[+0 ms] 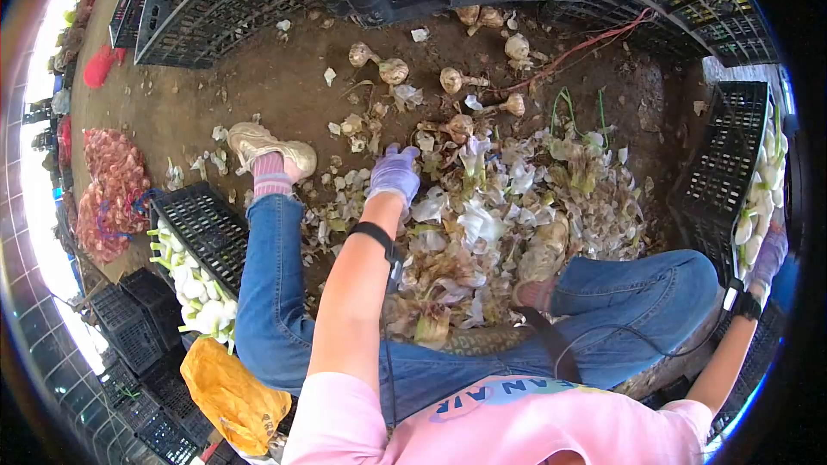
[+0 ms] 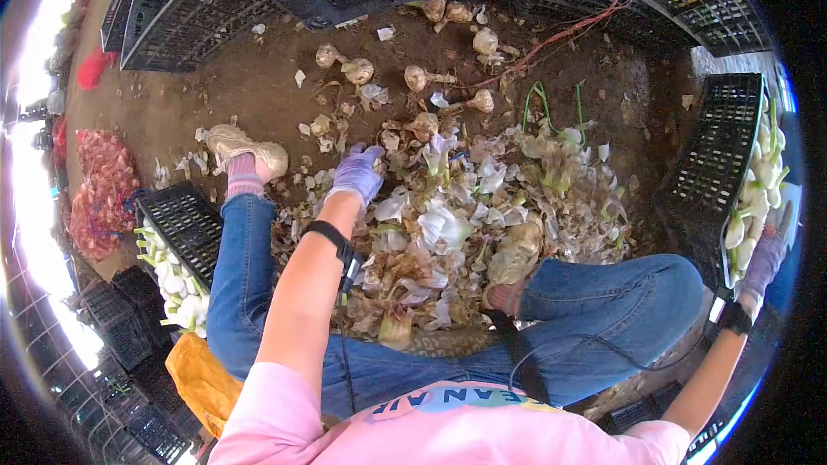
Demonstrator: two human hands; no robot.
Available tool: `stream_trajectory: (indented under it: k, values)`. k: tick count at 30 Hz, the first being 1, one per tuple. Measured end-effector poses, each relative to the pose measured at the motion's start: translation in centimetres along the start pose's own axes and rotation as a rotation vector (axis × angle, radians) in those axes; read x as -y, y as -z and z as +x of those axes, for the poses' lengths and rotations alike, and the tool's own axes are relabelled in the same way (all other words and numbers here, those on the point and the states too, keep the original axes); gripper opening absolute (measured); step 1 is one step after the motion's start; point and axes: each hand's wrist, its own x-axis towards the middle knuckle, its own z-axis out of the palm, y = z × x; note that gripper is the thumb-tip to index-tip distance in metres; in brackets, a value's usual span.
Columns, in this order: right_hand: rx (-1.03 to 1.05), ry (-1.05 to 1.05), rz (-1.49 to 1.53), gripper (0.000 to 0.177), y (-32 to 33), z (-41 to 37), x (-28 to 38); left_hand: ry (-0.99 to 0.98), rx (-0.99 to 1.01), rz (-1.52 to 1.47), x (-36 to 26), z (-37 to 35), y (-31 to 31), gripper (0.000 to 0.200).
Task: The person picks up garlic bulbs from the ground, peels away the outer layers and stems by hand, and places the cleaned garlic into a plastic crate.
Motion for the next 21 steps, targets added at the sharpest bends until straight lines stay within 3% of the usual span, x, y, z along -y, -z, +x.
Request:
stream_trajectory:
  k: [2,4,5,8,9,10,11,13,15,16,20,21]
  values:
    - [-0.065,0.031,0.200,0.054,5.2,0.2,7.2,0.036,0.139,0.095,-0.4,0.6,0.4,0.050]
    - [-0.042,0.066,0.499,0.058,11.1,-0.2,16.5,0.014,0.027,-0.074,-2.4,-1.7,3.6,0.052]
    - [0.019,0.080,0.673,0.061,13.7,-0.5,21.1,-0.004,-0.077,-0.249,-3.1,-3.2,4.7,0.054]
    - [0.417,0.165,1.173,0.069,18.8,-3.4,32.2,-0.137,-0.098,-0.629,-4.2,-7.7,6.7,0.069]
    - [0.657,0.104,1.337,0.043,19.9,-5.0,34.1,-0.245,-0.081,-0.828,-4.9,-9.7,7.7,0.073]
    - [0.769,0.322,1.379,0.029,18.0,-7.0,35.0,-0.242,0.046,-1.142,-6.1,-12.3,9.4,0.076]
    - [0.950,0.250,1.605,0.017,18.6,-8.5,37.2,-0.235,0.190,-1.452,-7.5,-15.2,11.2,0.079]
    - [0.944,0.233,1.637,0.020,18.8,-12.5,40.9,-0.274,0.114,-1.642,-8.7,-19.3,11.1,0.083]
    - [1.076,-0.060,1.936,0.028,19.8,-15.2,43.3,-0.250,0.013,-1.680,-10.0,-22.7,11.4,0.084]
    - [1.183,-0.334,2.201,0.032,21.2,-15.5,44.0,-0.271,-0.010,-1.640,-10.2,-24.0,11.2,0.082]
    - [1.219,-0.397,2.274,0.037,23.6,-15.1,44.0,-0.536,-0.172,-1.494,-9.4,-26.2,9.4,0.070]
    - [1.215,-0.388,2.274,0.037,23.6,-15.5,43.9,-0.625,-0.266,-1.328,-9.2,-26.5,9.1,0.072]
